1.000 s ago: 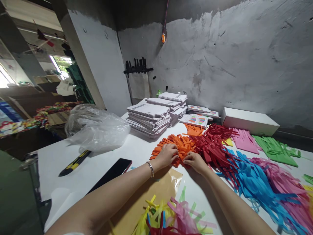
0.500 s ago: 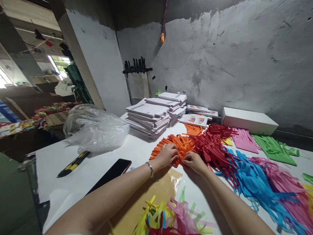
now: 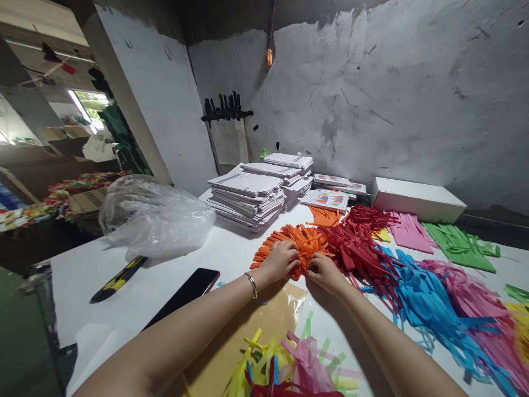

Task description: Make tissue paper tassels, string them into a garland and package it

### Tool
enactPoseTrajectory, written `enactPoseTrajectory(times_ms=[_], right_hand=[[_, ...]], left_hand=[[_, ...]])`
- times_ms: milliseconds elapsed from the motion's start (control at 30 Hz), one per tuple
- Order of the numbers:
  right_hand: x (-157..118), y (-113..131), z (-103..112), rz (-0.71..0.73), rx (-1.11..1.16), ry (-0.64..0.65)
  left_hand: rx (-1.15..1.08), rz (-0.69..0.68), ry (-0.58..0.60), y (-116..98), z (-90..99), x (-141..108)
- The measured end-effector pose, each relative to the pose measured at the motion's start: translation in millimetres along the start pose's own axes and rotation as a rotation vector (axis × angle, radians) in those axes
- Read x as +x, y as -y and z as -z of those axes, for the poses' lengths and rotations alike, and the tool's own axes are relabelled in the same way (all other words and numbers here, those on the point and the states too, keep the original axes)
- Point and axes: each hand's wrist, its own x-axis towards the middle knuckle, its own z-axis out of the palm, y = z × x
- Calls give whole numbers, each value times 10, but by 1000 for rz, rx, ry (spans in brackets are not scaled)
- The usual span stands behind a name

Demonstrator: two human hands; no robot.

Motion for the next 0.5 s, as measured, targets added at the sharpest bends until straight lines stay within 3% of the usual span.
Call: enactPoseTrajectory(times_ms=[267,500], right_hand=[[21,-15,-82,-32,114,-62],[-1,-188,33,-61,315,-111]], left_hand=[[14,-6,-5,5,0,-2],[53,-29,-81,-125,107,-41]])
